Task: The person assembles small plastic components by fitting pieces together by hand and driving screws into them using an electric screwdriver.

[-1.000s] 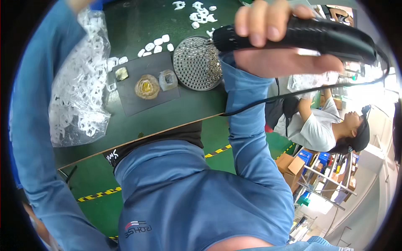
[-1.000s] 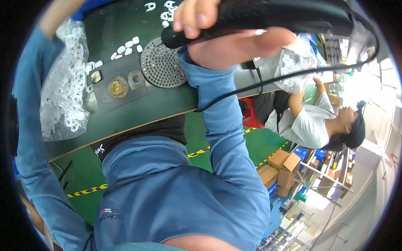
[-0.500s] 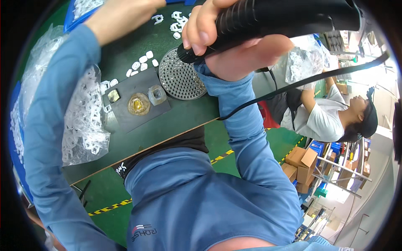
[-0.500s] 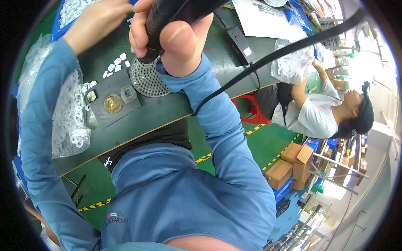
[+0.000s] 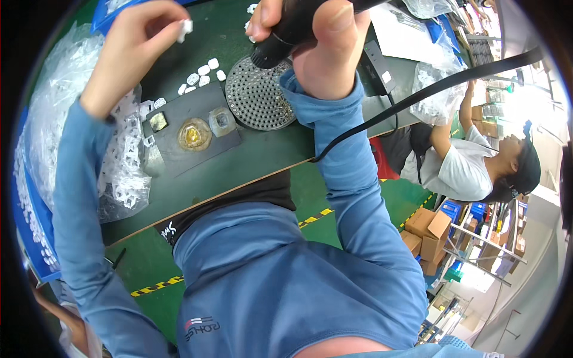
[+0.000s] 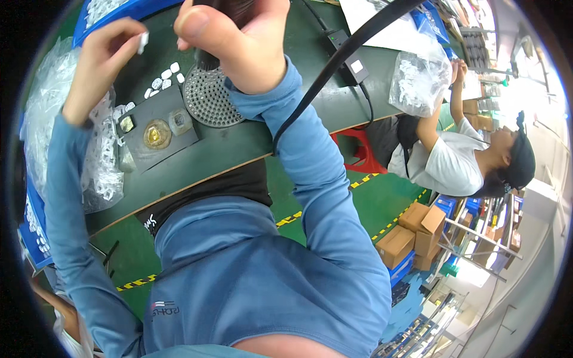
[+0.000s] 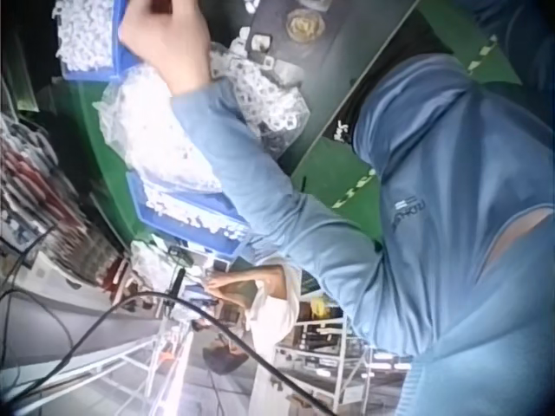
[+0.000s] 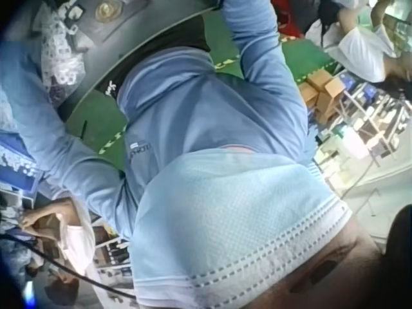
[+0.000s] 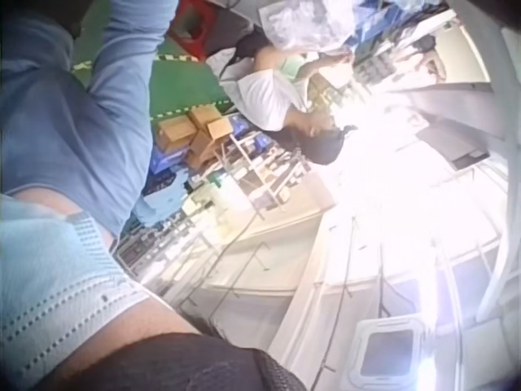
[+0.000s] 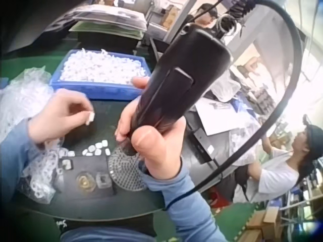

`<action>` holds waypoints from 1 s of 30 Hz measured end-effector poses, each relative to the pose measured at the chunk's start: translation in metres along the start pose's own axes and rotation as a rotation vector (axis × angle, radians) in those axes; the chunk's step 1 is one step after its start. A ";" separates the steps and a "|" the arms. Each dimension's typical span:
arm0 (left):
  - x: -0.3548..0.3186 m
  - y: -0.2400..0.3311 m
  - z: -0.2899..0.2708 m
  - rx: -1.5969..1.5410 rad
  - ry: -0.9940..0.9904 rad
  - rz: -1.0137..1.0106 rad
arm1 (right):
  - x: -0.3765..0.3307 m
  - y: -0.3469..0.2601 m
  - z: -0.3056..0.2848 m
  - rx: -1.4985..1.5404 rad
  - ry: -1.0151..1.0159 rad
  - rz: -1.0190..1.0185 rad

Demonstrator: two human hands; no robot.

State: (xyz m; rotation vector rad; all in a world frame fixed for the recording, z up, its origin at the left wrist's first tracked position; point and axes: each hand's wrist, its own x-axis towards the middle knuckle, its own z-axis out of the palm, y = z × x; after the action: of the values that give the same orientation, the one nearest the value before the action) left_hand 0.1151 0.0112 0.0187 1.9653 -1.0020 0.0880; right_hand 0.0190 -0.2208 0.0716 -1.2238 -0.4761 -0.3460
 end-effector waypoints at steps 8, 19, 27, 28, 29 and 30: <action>-0.070 0.012 -0.003 -0.492 0.267 -0.367 | -0.043 0.013 -0.013 -0.325 0.301 -0.678; -0.079 0.001 -0.002 -0.506 0.225 -0.408 | -0.023 0.043 0.026 -1.334 -0.577 0.188; -0.078 0.009 -0.002 -0.475 0.188 -0.354 | -0.009 0.060 0.025 -1.461 -0.700 0.146; -0.071 0.032 0.002 -0.517 0.270 -0.423 | -0.008 0.061 0.025 -1.455 -0.690 0.179; -0.067 0.045 0.002 -0.554 0.355 -0.492 | -0.007 0.060 0.023 -1.457 -0.688 0.182; -0.065 0.045 -0.001 -0.557 0.351 -0.491 | -0.005 0.059 0.021 -1.413 -0.682 0.207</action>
State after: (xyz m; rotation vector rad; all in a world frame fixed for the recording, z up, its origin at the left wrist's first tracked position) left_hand 0.0414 0.0396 0.0232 1.5507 -0.2549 -0.1081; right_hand 0.0404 -0.1825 0.0270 -2.7854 -0.6933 -0.0188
